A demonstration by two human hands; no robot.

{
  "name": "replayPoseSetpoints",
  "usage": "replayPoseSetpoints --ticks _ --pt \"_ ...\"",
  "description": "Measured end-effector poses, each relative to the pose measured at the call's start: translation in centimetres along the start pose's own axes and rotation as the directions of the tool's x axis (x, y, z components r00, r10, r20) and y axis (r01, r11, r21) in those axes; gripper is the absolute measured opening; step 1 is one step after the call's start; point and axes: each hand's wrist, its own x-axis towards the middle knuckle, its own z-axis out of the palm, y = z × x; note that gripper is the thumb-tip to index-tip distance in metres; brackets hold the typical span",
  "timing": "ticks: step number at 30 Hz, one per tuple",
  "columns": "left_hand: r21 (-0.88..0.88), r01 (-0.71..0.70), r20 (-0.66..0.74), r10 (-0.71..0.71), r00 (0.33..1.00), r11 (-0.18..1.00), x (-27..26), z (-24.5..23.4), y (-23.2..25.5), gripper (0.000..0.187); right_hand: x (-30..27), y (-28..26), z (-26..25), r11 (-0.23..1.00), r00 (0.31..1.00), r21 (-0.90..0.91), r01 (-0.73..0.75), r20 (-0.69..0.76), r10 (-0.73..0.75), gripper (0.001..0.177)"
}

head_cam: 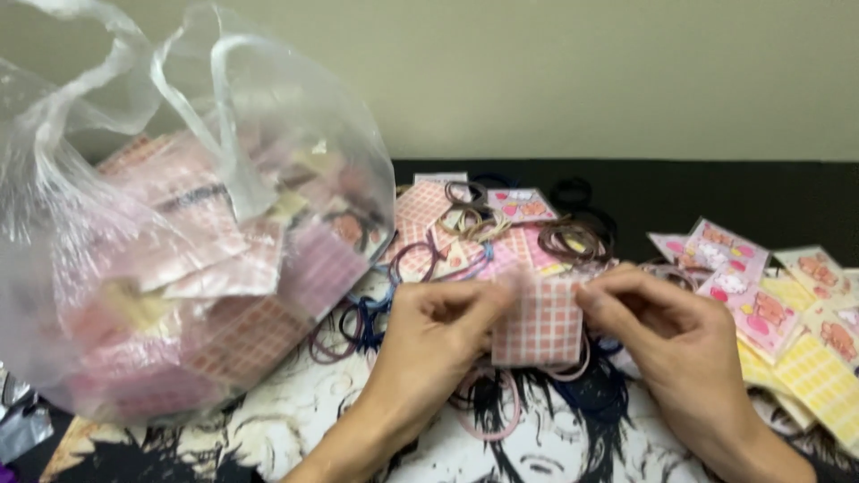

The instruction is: The person places small hair ties and decorative paper cards into plastic sleeves, one at a time, and then organizes the filled sleeves on a table.

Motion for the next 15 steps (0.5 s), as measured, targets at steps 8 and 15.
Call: replayPoseSetpoints --ticks 8,15 --pt "0.257 -0.109 0.064 0.095 0.993 0.96 -1.0 -0.2 0.2 0.044 -1.0 0.0 0.3 0.918 0.932 -0.183 0.352 0.156 -0.326 0.014" --pt "0.232 -0.121 0.073 0.106 0.992 0.965 -0.8 -0.4 -0.6 0.029 -1.4 -0.3 0.5 0.872 0.895 -0.227 0.434 0.217 -0.389 0.013"
